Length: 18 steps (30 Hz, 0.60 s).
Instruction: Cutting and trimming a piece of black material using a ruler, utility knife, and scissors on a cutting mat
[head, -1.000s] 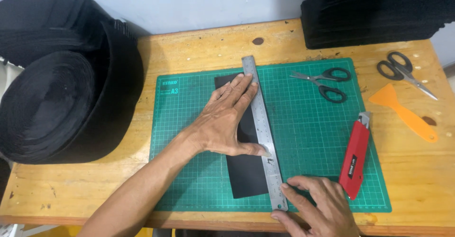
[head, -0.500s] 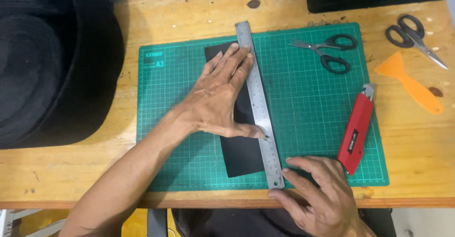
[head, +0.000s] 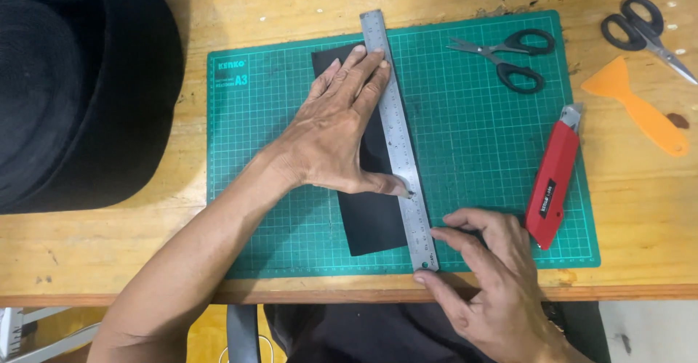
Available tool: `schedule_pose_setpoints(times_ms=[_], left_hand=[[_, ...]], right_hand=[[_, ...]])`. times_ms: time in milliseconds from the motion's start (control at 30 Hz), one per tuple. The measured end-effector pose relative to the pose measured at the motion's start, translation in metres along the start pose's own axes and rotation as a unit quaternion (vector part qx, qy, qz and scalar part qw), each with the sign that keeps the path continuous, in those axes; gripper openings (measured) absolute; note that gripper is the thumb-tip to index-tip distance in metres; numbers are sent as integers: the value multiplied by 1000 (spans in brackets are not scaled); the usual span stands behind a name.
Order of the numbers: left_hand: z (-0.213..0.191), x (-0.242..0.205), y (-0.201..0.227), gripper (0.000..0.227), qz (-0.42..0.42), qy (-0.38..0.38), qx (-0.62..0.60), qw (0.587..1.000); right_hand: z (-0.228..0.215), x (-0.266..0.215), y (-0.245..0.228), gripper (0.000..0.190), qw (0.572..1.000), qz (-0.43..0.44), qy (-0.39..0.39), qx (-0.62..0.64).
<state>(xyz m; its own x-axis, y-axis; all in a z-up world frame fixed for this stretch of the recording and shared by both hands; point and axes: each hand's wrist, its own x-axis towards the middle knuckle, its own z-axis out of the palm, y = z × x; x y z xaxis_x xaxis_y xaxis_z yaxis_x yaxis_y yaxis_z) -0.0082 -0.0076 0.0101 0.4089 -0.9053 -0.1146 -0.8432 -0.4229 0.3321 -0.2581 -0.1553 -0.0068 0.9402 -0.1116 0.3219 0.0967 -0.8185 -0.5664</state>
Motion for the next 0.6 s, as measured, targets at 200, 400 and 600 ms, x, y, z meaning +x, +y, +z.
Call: schedule_pose_setpoints(times_ms=[200, 400, 600], left_hand=[[-2, 0, 1, 151, -2, 4, -7, 1000], [-3, 1, 2, 152, -5, -1, -5, 1000], [-10, -2, 8, 130, 11, 53, -95, 994]], right_hand=[[-5, 2, -2, 40, 995, 73, -44, 59], [-5, 0, -1, 40, 999, 14, -23, 37], [2, -6, -1, 41, 990, -107, 7, -86]])
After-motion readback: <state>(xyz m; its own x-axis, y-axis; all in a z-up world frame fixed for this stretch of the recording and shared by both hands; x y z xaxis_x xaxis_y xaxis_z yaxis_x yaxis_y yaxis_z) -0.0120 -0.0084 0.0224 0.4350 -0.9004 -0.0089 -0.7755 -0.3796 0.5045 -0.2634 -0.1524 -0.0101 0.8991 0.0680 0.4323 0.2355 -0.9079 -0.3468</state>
